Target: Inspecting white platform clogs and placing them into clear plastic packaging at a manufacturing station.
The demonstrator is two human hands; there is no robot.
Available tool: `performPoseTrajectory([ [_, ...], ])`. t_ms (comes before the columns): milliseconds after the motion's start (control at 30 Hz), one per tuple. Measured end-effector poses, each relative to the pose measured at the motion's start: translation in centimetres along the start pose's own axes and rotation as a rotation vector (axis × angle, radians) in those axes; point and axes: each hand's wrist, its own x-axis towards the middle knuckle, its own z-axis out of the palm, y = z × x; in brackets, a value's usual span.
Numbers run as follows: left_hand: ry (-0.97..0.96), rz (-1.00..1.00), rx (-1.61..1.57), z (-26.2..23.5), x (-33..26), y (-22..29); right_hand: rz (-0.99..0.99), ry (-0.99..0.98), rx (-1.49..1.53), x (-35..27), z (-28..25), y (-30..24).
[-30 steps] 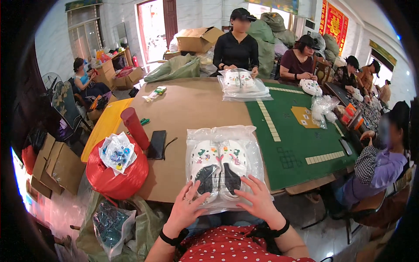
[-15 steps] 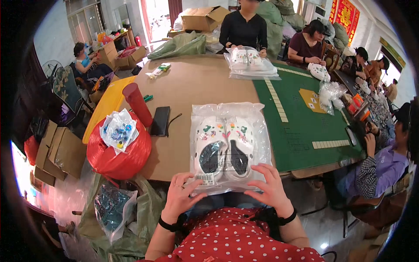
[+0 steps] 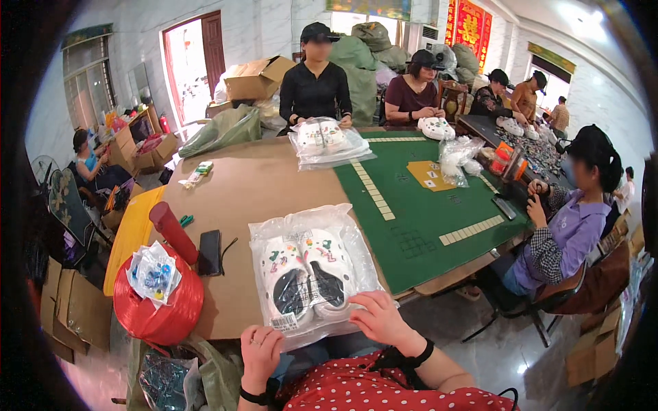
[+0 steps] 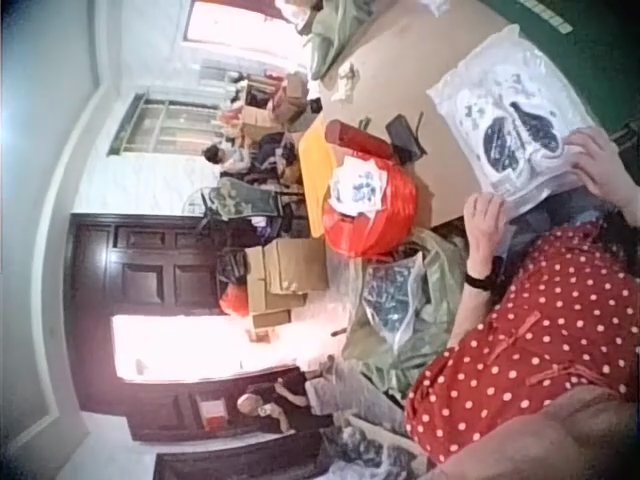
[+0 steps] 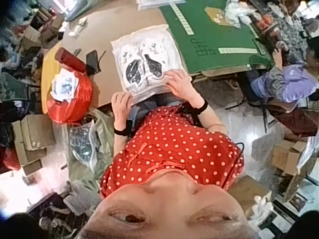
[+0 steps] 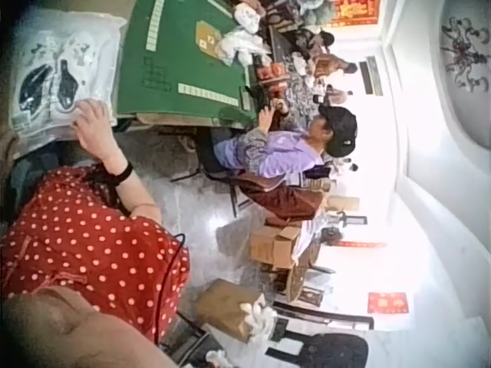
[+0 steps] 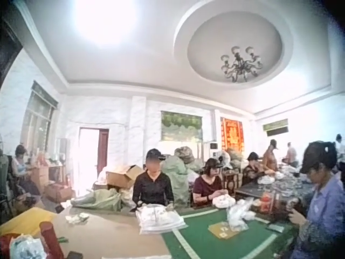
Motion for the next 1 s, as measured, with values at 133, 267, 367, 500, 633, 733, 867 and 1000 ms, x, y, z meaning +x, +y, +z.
performPoseTrajectory([
  [133, -0.022, -0.019, -0.032, 0.3, 0.0, 0.2, 0.025, 0.052, -0.049, -0.1, 0.2, 0.6],
  [267, -0.033, -0.060, -0.015, 0.4, 0.1, -0.2, 0.046, -0.055, -0.005, -0.3, 1.0, 1.4],
  [367, -0.054, -0.058, -0.008, -0.3, 0.2, -0.6, 0.052, -0.051, 0.027, -0.5, 0.5, 1.6],
  [500, -0.058, -0.117, -0.036, -1.4, -0.3, -1.0, -0.003, -0.119, 0.044, -0.2, -0.7, 2.1],
  [633, -0.038, -0.171, -0.135, -2.5, -0.1, -0.7, 0.049, -0.146, 0.018, -0.7, -1.5, 2.5],
  [733, 0.014, -0.138, -0.101, -2.2, -0.7, -0.9, 0.047, -0.217, -0.012, -0.9, -1.8, 2.8],
  [867, 0.052, -0.116, -0.084, -1.7, -1.2, -1.2, 0.038, -0.094, -0.009, -0.9, -2.0, 2.9],
  [1000, 0.043, -0.114, -0.040, -1.8, -1.1, -1.3, 0.088, -0.002, 0.047, 0.0, -2.3, 2.2],
])
